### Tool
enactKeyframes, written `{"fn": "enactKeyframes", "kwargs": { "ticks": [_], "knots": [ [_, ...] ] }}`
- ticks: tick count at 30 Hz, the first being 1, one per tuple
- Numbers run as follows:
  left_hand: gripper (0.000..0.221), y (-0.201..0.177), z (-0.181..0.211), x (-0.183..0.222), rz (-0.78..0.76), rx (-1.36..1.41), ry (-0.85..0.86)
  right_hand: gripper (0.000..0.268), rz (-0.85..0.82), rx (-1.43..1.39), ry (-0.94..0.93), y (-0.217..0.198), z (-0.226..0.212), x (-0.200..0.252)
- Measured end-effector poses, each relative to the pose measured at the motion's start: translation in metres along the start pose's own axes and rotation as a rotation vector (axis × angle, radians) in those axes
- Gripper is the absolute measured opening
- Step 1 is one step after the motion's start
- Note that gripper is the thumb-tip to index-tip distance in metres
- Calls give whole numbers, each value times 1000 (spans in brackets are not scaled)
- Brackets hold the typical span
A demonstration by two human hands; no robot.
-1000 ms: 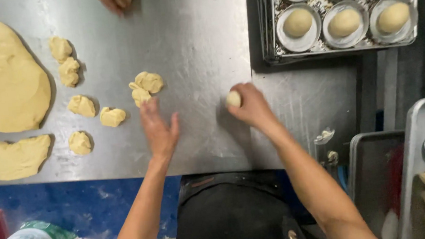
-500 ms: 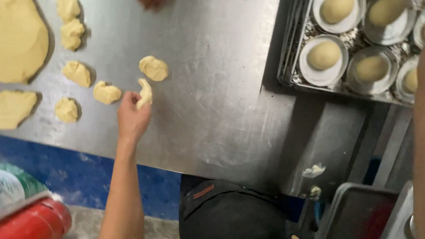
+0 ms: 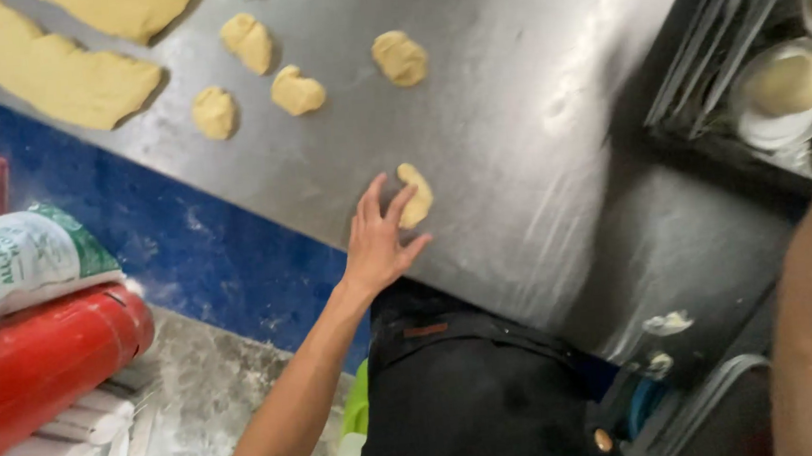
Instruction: The recorder is portioning, weighing, and rolling dough into small rounds and placing them into a baking tray.
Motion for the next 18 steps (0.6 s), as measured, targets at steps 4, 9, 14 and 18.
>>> {"fn": "enactKeyframes", "kwargs": {
  "ticks": [4, 9, 14, 18],
  "knots": [
    [59, -27, -82, -38, 191, 107, -95, 68, -14, 25, 4, 183, -1, -15],
    [61, -72, -108, -134, 405, -28, -76, 76, -2, 156, -419, 402, -43, -7],
    [33, -48, -143, -152, 184, 76, -49, 29, 376, 69, -177, 379, -53, 47],
    [37, -60, -130, -79, 122, 199, 247, 45, 551, 190, -206, 354, -20, 111]
  ]
}}
Point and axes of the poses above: each hand's wrist, its own x-axis away from the middle knuckle, its own y-axis out of the palm, z = x × y, the point moved 7 cm from there along -x, towards the middle knuckle, and after that the axes turned 15 degrees about -y, right-handed, at the moved point
